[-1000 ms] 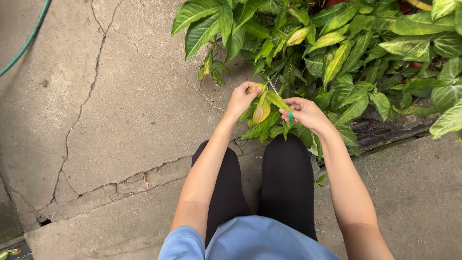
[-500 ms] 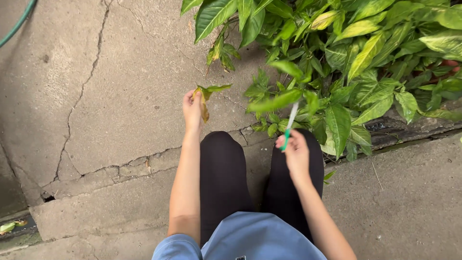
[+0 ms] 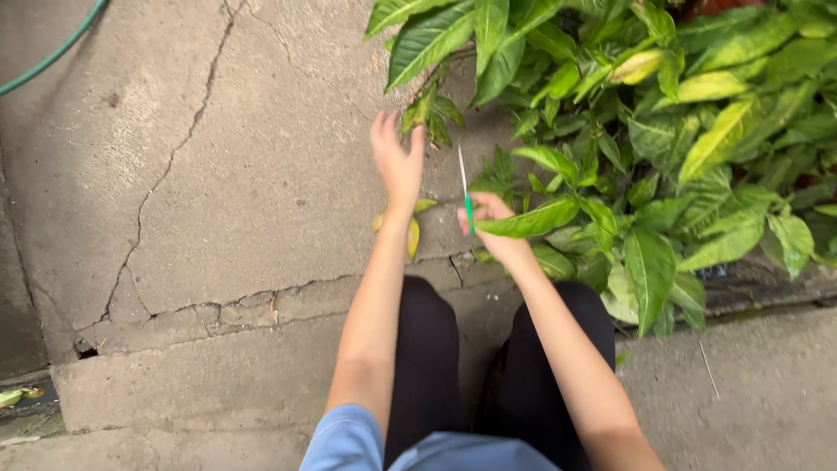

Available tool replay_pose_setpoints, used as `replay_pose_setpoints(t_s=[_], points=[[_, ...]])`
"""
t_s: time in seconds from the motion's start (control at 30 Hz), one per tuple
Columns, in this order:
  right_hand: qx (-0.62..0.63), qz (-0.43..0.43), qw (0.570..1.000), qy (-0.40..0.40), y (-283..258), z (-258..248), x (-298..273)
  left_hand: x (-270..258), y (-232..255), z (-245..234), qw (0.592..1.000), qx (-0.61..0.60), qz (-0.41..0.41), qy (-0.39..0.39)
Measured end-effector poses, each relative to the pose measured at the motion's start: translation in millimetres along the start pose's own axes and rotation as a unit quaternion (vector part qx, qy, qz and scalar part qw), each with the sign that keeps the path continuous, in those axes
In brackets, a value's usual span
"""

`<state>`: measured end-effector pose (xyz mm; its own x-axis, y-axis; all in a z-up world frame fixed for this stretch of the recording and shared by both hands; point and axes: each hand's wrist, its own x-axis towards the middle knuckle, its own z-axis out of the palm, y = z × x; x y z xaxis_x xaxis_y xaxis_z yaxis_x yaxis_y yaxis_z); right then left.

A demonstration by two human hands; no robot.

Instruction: Pruning dead or yellow leaves from potted plants using garden shears

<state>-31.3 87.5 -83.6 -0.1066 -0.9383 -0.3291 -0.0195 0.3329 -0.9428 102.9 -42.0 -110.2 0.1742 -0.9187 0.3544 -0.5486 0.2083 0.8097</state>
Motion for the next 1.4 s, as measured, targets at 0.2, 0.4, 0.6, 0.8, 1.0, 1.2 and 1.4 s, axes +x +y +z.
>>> replay_pose_setpoints(t_s=[0.2, 0.4, 0.6, 0.8, 1.0, 1.2, 1.4], points=[[-0.021, -0.051, 0.998, 0.019, 17, -17, 64, 38, 11, 46, 0.966, -0.043, -0.196, -0.164], [-0.058, 0.005, 0.998, 0.012, 5, -42, 55, 20, 14, 55, 0.963, 0.051, -0.183, -0.188], [-0.069, 0.048, 0.996, -0.019, 7, -82, 61, -11, 22, 47, 0.933, 0.025, -0.189, -0.307], [-0.004, 0.083, 0.996, -0.02, 15, -80, 67, -8, 81, 27, 0.952, 0.071, -0.12, -0.274], [0.025, 0.084, 0.995, -0.048, 45, -84, 80, -16, 47, 50, 0.9, 0.162, -0.131, -0.382], [-0.018, 0.109, 0.993, -0.052, 28, -84, 73, -16, 36, 50, 0.9, 0.164, -0.149, -0.375], [-0.035, 0.083, 0.992, -0.093, 30, -83, 76, -12, 51, 42, 0.919, 0.21, -0.098, -0.319]])
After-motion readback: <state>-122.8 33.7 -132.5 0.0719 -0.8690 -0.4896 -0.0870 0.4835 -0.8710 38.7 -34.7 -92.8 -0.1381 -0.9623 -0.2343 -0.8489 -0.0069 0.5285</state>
